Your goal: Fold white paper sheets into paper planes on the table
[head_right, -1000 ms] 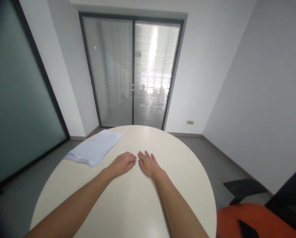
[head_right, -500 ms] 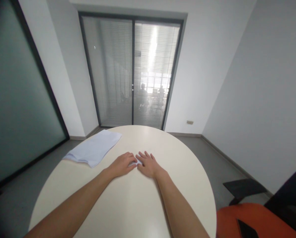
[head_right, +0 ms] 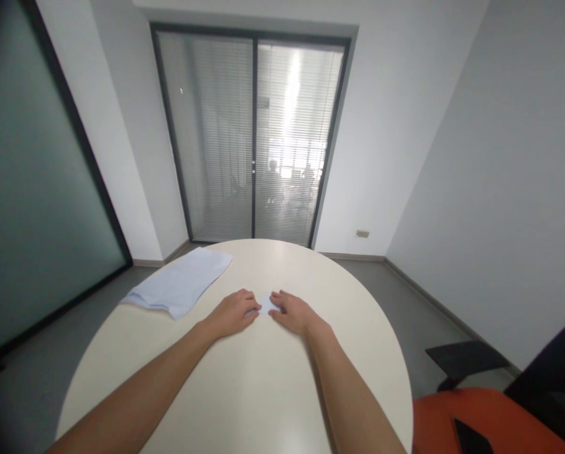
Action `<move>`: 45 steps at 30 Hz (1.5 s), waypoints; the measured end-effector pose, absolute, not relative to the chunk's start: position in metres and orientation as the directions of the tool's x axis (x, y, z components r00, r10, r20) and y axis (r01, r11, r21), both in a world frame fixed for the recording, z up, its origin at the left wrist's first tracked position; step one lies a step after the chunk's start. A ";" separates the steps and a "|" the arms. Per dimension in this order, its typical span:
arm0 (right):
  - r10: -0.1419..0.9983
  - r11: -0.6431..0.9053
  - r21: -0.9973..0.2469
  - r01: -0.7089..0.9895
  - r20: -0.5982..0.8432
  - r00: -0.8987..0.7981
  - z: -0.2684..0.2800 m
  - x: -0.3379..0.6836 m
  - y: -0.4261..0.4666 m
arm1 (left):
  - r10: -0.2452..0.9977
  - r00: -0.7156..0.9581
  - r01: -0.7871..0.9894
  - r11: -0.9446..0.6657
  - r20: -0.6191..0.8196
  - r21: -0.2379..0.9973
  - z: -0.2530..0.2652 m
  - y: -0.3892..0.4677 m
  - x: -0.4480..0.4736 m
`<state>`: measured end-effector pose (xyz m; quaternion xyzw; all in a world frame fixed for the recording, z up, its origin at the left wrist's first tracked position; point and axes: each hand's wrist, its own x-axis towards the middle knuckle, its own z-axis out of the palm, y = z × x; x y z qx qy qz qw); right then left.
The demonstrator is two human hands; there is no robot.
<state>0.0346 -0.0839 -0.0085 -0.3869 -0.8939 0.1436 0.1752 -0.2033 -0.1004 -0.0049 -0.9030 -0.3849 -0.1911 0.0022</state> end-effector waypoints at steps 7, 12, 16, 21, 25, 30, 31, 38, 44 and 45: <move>0.816 0.576 -0.389 0.718 0.230 -0.530 -0.005 0.043 -0.084 | 0.738 0.570 0.751 -0.646 0.361 0.137 -0.008 -0.097 -0.204; 0.835 0.549 -0.348 0.759 0.272 -0.479 -0.007 0.050 -0.082 | 0.767 0.535 0.784 -0.607 0.355 0.130 -0.010 -0.097 -0.204; 0.846 0.530 -0.358 0.769 0.280 -0.453 -0.008 0.051 -0.081 | 0.772 0.523 0.790 -0.598 0.360 0.135 -0.011 -0.096 -0.204; 0.868 0.491 -0.356 0.795 0.278 -0.411 -0.007 0.049 -0.082 | 0.800 0.491 0.807 -0.566 0.345 0.165 -0.012 -0.095 -0.204; 0.883 0.463 -0.369 0.806 0.269 -0.385 -0.004 0.047 -0.084 | 0.829 0.456 0.826 -0.530 0.325 0.192 -0.011 -0.096 -0.203; 0.895 0.441 -0.396 0.806 0.264 -0.360 0.001 0.043 -0.088 | 0.835 0.431 0.832 -0.515 0.343 0.208 -0.008 -0.097 -0.202; 0.897 0.437 -0.401 0.805 0.259 -0.357 0.001 0.043 -0.088 | 0.834 0.428 0.831 -0.515 0.348 0.210 -0.008 -0.097 -0.202; 0.879 0.474 -0.409 0.779 0.265 -0.396 -0.003 0.046 -0.084 | 0.834 0.442 0.837 -0.516 0.331 0.180 -0.008 -0.096 -0.203; 0.870 0.491 -0.406 0.771 0.274 -0.410 -0.005 0.047 -0.082 | 0.829 0.447 0.840 -0.518 0.337 0.159 -0.008 -0.097 -0.203; 0.873 0.486 -0.401 0.776 0.272 -0.406 -0.005 0.047 -0.082 | 0.828 0.447 0.841 -0.518 0.338 0.157 -0.008 -0.097 -0.203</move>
